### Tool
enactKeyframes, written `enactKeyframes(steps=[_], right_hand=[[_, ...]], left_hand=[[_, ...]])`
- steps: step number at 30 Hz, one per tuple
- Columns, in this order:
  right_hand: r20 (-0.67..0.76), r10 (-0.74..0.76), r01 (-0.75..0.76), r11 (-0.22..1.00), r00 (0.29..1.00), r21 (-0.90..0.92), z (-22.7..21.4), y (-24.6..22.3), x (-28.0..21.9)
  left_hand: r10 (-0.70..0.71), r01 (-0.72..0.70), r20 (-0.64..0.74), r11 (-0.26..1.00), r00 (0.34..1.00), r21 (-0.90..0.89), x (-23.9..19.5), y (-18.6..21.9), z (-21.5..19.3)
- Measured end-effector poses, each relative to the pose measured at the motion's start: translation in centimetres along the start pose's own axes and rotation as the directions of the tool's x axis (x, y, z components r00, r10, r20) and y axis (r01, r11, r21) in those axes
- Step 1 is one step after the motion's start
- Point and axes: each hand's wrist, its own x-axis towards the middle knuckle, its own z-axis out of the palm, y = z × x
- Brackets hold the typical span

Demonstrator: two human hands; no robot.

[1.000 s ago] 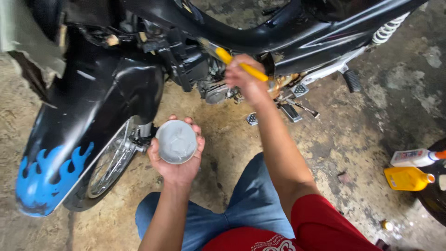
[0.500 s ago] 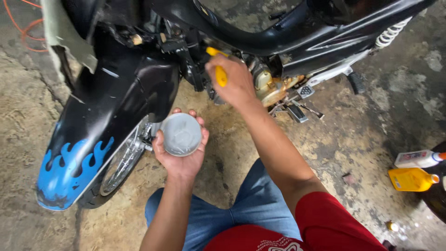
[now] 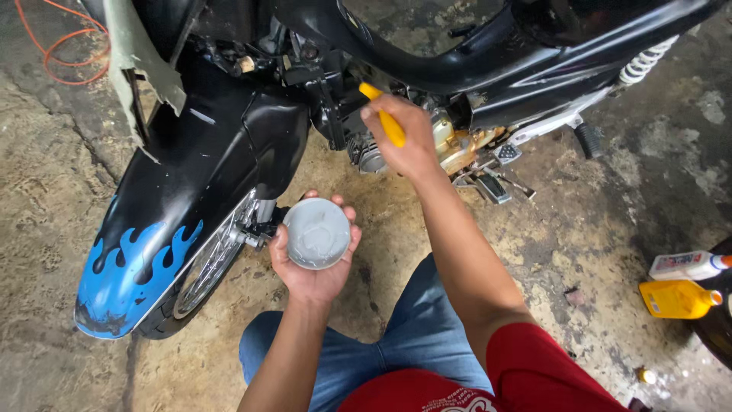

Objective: The person cleans a motorcycle by spraying liquid from a bottle onto a sponge and wiping the front fender, engine, and handlebars. They then use a brush dipped in a small container to scrub the handlebar area and engine components.

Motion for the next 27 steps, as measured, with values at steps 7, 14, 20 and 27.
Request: enactKeyframes(steps=[7, 14, 20, 27], right_hand=[[0.036, 0.216, -0.219, 0.965, 0.976, 0.147, -0.3, -0.8, -1.2], [0.013, 0.087, -0.088, 0.973, 0.996, 0.211, -0.8, 0.5, -0.3], [0.26, 0.158, -0.26, 0.867, 0.953, 0.425, 0.0, -2.9, -0.6], [0.082, 0.091, -0.119, 0.874, 0.992, 0.471, 0.6, -5.7, 0.3]], left_hand=[[-0.005, 0.005, -0.007, 1.0, 1.0, 0.012, -0.4, -0.3, 0.9], [-0.047, 0.047, 0.015, 0.998, 0.999, -0.037, -0.2, -0.7, 1.3], [-0.038, 0.039, 0.032, 0.999, 0.999, -0.038, 0.5, -0.3, 0.9], [-0.015, 0.016, 0.023, 0.999, 1.0, -0.049, -0.2, 0.9, 0.8]])
